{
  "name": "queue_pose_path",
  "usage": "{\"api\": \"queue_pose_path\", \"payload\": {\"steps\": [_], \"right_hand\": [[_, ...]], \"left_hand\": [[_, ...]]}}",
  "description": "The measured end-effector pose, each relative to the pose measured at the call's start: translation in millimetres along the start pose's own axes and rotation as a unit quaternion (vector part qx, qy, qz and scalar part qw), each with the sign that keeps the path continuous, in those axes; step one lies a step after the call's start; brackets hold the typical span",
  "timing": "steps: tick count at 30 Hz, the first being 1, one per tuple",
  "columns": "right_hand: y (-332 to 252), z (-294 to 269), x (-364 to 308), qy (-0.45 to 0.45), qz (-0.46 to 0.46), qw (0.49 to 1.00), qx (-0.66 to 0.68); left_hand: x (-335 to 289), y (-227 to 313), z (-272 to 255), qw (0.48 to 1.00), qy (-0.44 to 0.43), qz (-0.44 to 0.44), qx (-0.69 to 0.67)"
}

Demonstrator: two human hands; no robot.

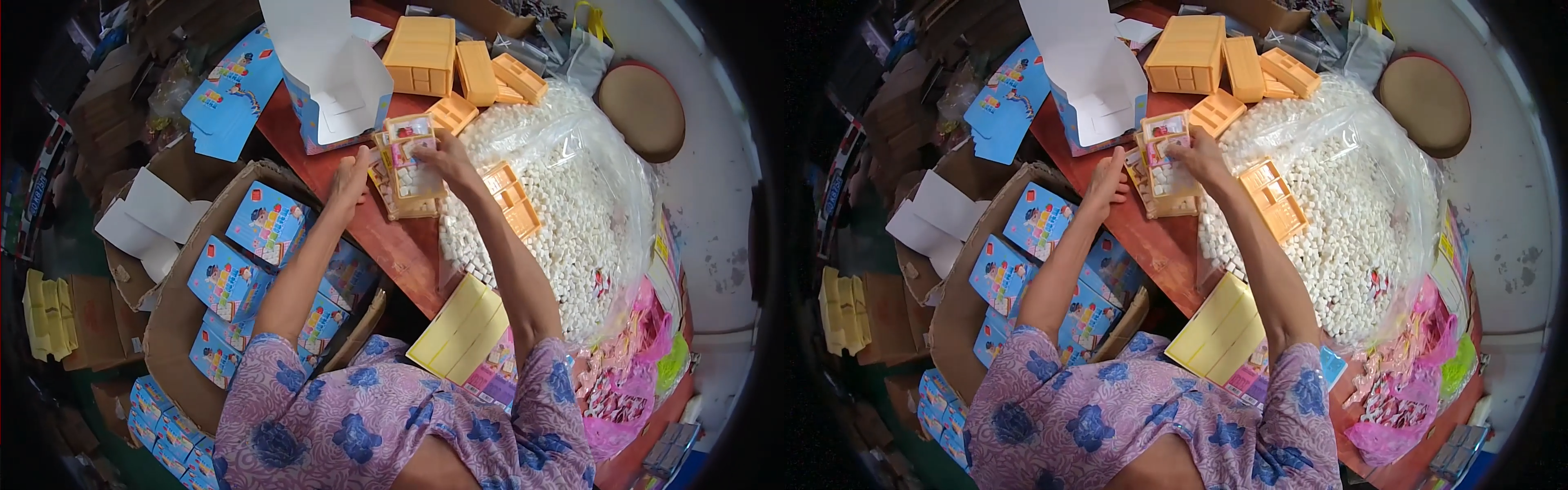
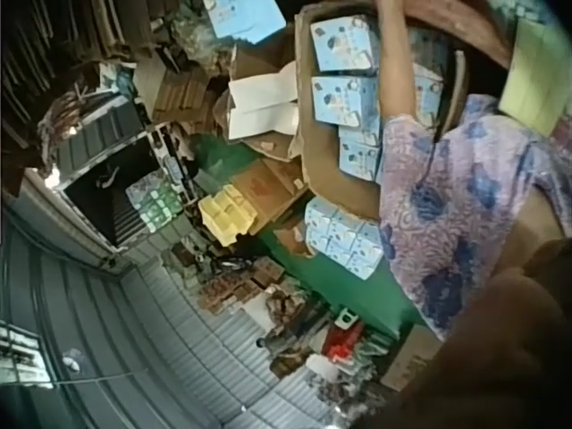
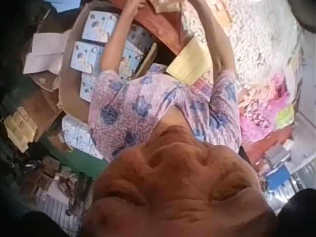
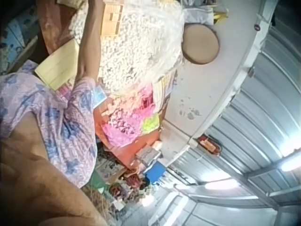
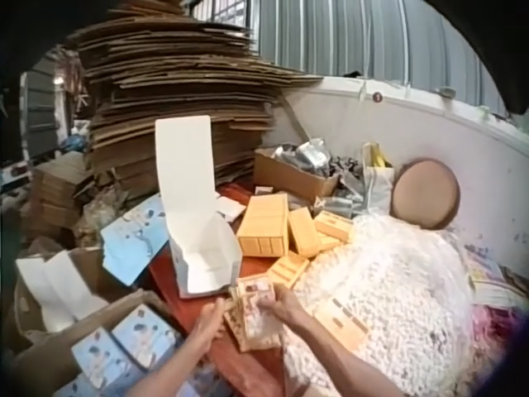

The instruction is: Packing small white plastic components into yellow plastic trays, labeling them, and organizing them into cardboard boxes.

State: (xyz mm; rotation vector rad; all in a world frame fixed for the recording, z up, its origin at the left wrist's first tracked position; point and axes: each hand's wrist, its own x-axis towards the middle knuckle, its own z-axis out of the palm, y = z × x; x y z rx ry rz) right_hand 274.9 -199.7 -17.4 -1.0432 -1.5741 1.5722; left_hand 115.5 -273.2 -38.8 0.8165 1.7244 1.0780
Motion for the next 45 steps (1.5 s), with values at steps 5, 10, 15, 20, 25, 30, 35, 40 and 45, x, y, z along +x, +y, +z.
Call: {"api": "queue_pose_path", "payload": {"steps": [5,10,15,20,25,30,35,40,45], "right_hand": [[1.5,9.7,15.5,0.005,0.008,0.964,-0.266],[56.0,-4.8,29.1,0.124,-0.005,0.976,-0.177],[25.5,18.2,24.3,-0.019,0.045,0.991,-0.127],[19.3,14.1,10.2,-0.05,0.114,0.987,0.104],[-20.5,15.4,-24.8,-0.067,0.017,0.996,0.052],[-7.1,14.7,-53.0,-0.089,-0.108,0.99,-0.008],[24.2,22.2,-61.2,-0.1,-0.147,0.983,-0.05],[26.1,28.6,-73.2,-0.09,-0.128,0.988,-0.014],[26.3,27.6,-79.9,-0.073,-0.181,0.972,-0.127]], "left_hand": [[21.1,4.8,6.8,0.995,-0.065,-0.07,0.018],[24.1,13.5,28.7,0.997,0.007,-0.051,0.06],[42.5,-3.6,36.3,0.999,0.002,-0.007,0.039],[31.3,-4.1,41.1,0.987,-0.089,-0.016,-0.135],[-10.3,3.9,34.8,0.964,0.034,0.243,-0.098],[-28.8,-19.8,32.1,0.911,-0.031,0.399,-0.105],[-32.5,-41.1,39.7,0.893,-0.038,0.444,-0.061],[-40.0,-49.4,36.7,0.892,-0.069,0.44,-0.074],[-51.7,-42.2,36.5,0.903,-0.086,0.406,-0.113]]}}
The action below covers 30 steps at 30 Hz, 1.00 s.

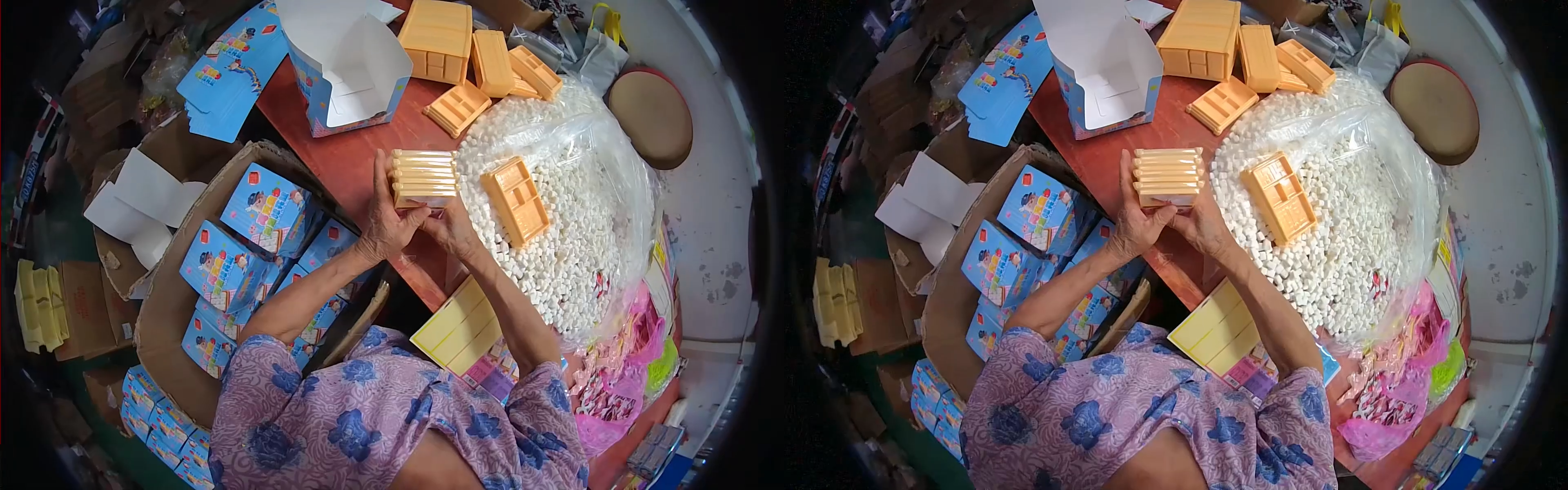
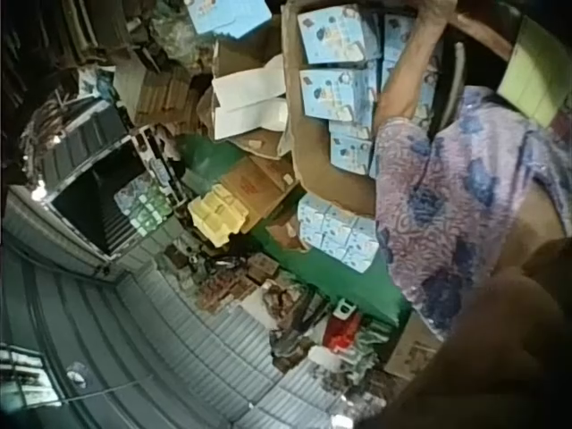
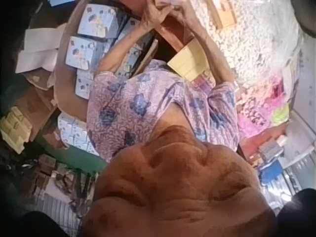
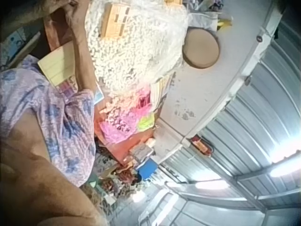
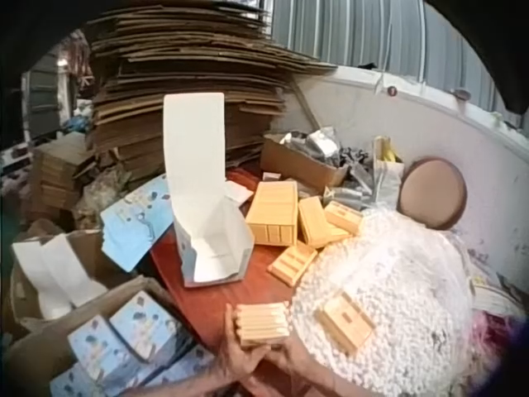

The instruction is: Packing small white plastic components into yellow plastic trays, labeling them, and organizing them into cardboard boxes.

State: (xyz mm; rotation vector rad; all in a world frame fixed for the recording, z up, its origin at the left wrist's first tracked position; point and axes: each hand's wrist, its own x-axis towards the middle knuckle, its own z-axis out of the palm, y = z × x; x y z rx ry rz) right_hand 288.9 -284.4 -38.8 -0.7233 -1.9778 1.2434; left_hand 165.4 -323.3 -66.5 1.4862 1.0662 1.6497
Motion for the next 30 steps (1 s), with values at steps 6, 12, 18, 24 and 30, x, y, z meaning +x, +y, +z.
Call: {"api": "queue_pose_path", "payload": {"steps": [6,12,18,24,30], "right_hand": [[5.8,0.1,-6.0,0.006,0.001,1.0,-0.01],[6.8,0.6,-10.6,-0.013,-0.031,0.996,-0.085],[19.1,5.6,-14.5,0.031,-0.058,0.993,-0.101],[21.0,10.7,-21.1,0.072,-0.043,0.996,-0.027],[4.0,9.2,-18.4,0.092,-0.133,0.975,-0.149]], "left_hand": [[-1.0,2.5,-3.0,0.997,-0.007,0.029,0.065],[-4.7,11.6,-7.9,0.995,-0.047,0.006,0.083],[-4.8,13.8,-10.9,0.988,-0.075,0.026,0.134],[-11.1,6.0,-15.6,0.97,-0.088,0.083,0.212],[-16.8,4.8,-13.7,0.99,-0.084,0.016,0.116]]}}
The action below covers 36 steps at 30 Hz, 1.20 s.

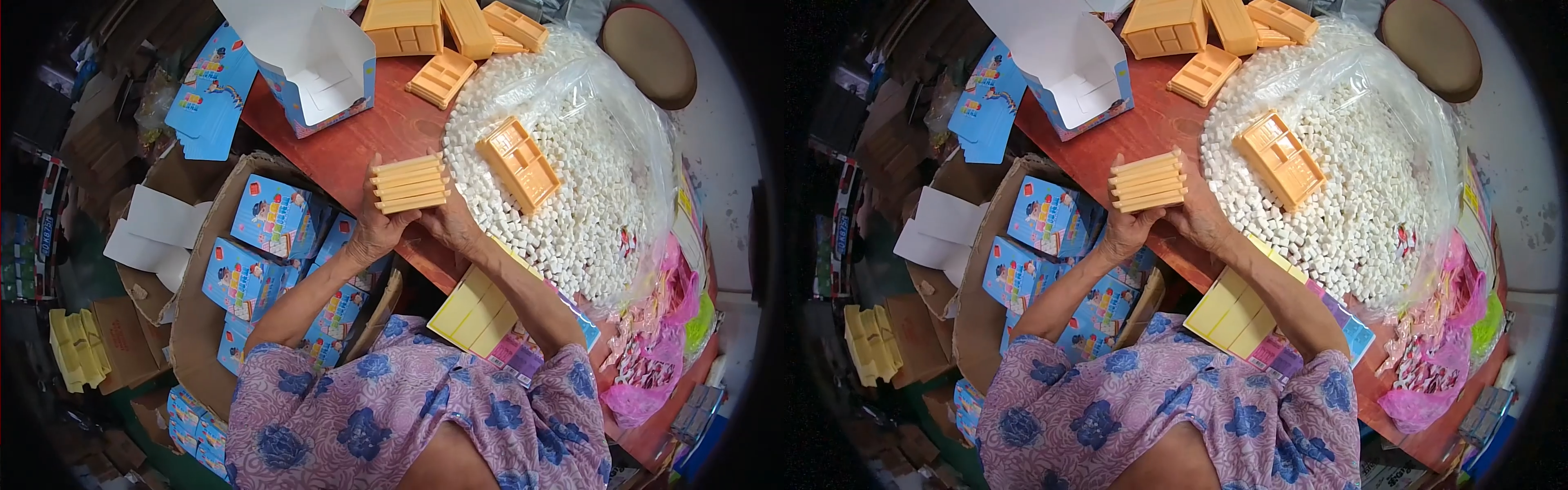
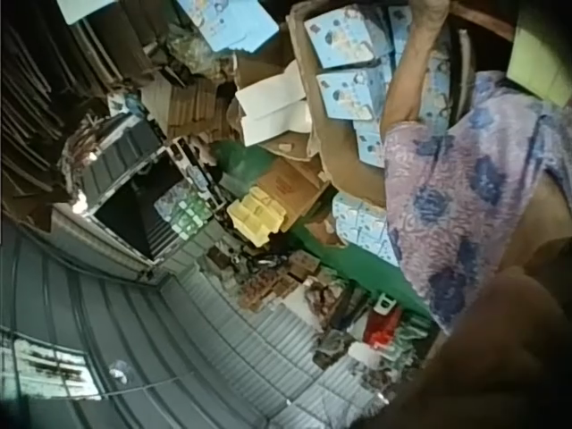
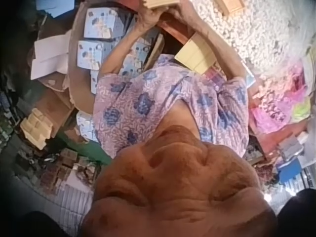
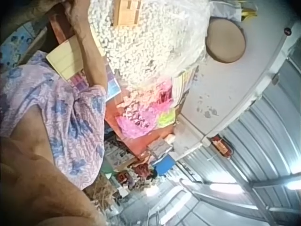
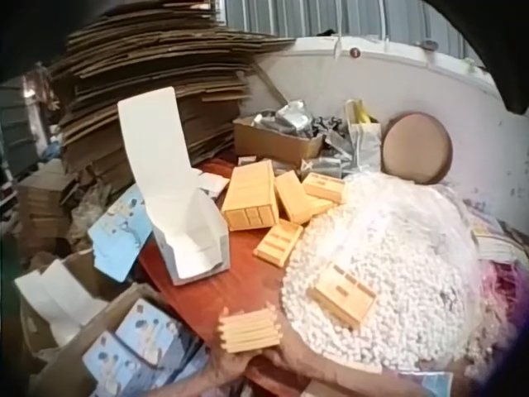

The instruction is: Packing small white plastic components into yellow plastic trays, labeling them, and organizing them into cardboard boxes.

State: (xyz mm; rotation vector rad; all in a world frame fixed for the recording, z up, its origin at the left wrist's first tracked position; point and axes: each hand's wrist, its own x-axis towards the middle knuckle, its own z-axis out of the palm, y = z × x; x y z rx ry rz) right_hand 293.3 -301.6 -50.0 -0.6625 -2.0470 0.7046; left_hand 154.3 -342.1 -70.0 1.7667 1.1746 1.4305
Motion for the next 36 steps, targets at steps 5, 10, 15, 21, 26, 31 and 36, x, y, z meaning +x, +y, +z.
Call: {"api": "queue_pose_path", "payload": {"steps": [5,10,15,21,26,31,36], "right_hand": [[0.0,6.5,-1.3,0.053,0.059,0.98,0.181],[-6.9,0.4,3.1,0.04,-0.025,0.998,0.038],[4.4,1.6,-5.0,-0.009,-0.027,1.0,0.005],[6.5,0.9,-5.3,-0.041,-0.033,0.998,-0.017],[-0.2,2.2,-2.4,0.009,-0.041,0.998,-0.048],[2.2,3.6,-3.9,0.024,-0.037,0.999,-0.031],[0.2,7.2,-3.0,0.034,-0.022,0.999,0.0]], "left_hand": [[0.1,-3.5,0.6,1.0,-0.001,0.009,-0.018],[0.2,-2.6,-2.1,0.998,-0.011,0.037,0.049],[1.0,0.6,-6.7,0.984,-0.032,0.078,0.158],[-2.3,-6.1,-4.0,0.997,-0.026,0.037,0.063],[-2.6,-3.3,-3.3,0.997,-0.016,0.04,0.065],[1.5,1.7,-6.4,0.981,-0.033,0.088,0.168],[1.0,2.9,-9.8,0.978,-0.037,0.094,0.18]]}}
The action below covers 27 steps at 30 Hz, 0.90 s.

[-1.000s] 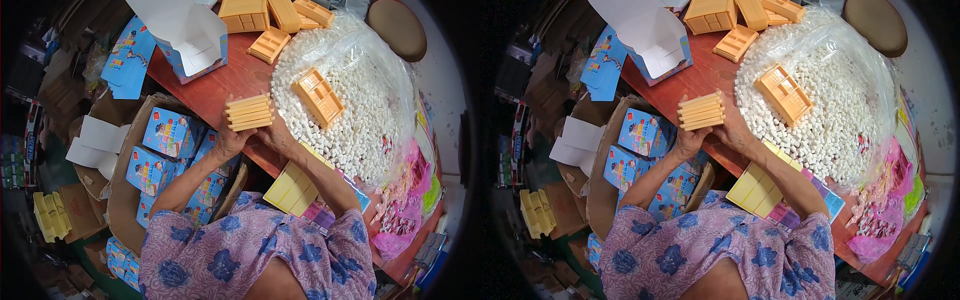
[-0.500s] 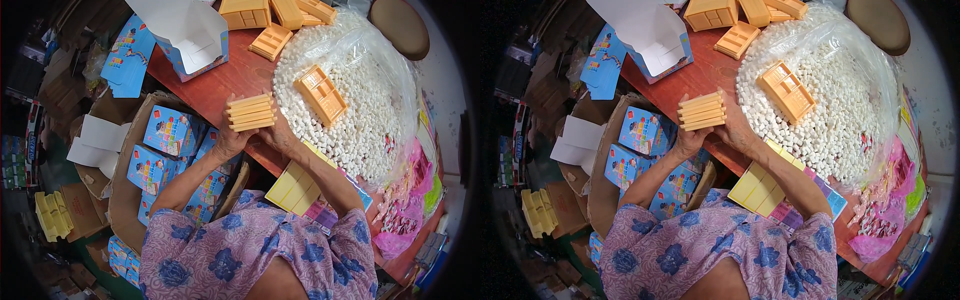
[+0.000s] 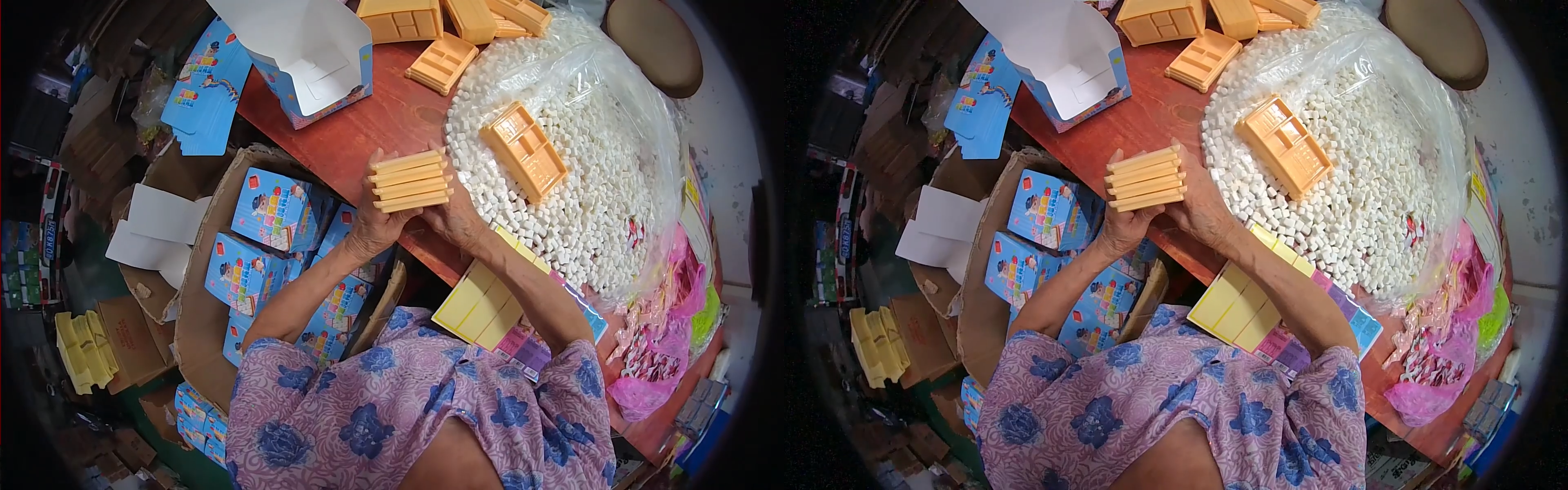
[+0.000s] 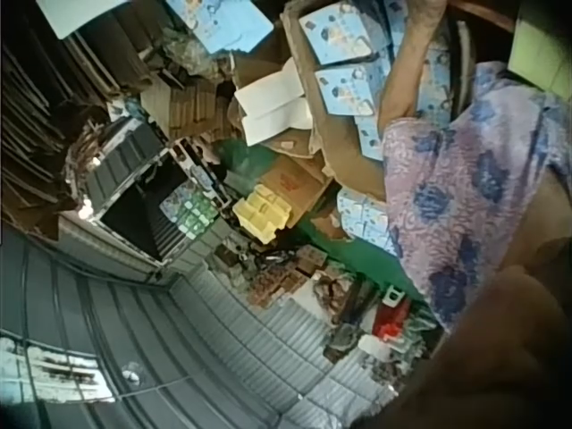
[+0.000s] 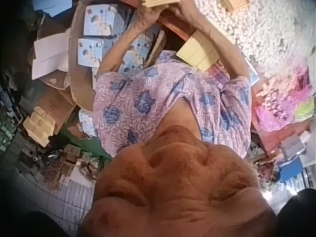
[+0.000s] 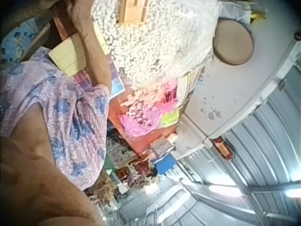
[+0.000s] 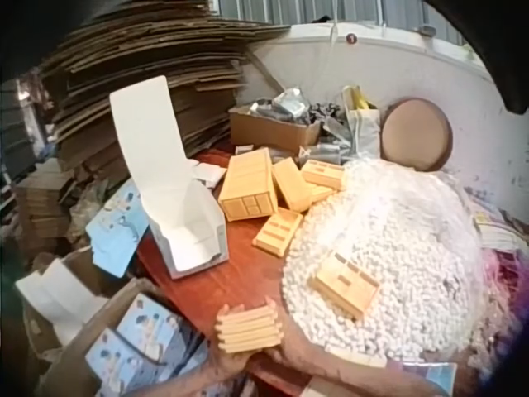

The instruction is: Packing small white plastic components into yellow plastic trays, labeling them, and organizing them into cardboard boxes.

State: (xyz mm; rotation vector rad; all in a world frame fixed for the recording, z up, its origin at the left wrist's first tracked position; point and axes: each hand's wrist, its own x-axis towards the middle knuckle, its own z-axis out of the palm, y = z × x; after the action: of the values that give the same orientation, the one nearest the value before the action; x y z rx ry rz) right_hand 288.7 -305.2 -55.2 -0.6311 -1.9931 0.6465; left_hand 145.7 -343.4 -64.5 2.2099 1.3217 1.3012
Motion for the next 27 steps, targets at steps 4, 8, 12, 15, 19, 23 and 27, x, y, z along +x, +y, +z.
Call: {"api": "queue_pose_path", "payload": {"steps": [4,8,12,15,19,23,27], "right_hand": [[11.6,2.3,-8.2,-0.058,0.05,0.994,0.074],[-1.1,-7.1,5.9,-0.017,-0.001,1.0,-0.003],[2.1,-8.5,27.1,-0.051,0.017,0.997,0.059],[4.5,-5.5,33.9,-0.033,0.149,0.949,0.275],[-4.0,-13.7,24.4,-0.001,0.148,0.982,-0.113],[-30.6,-74.5,12.9,-0.021,0.164,0.897,-0.41],[-5.8,-114.1,-18.4,-0.081,0.228,0.832,-0.499]], "left_hand": [[-2.1,-1.3,6.6,0.995,0.019,-0.033,-0.087],[3.3,-1.2,1.4,0.999,0.021,-0.002,-0.025],[30.2,15.5,0.2,0.936,0.082,-0.227,-0.256],[50.2,-3.3,5.4,0.929,0.132,-0.263,-0.223],[55.0,-36.2,18.2,0.858,0.151,-0.382,-0.309],[67.9,-26.5,11.7,0.834,0.127,-0.456,-0.284],[76.4,-43.2,11.4,0.833,0.083,-0.482,-0.258]]}}
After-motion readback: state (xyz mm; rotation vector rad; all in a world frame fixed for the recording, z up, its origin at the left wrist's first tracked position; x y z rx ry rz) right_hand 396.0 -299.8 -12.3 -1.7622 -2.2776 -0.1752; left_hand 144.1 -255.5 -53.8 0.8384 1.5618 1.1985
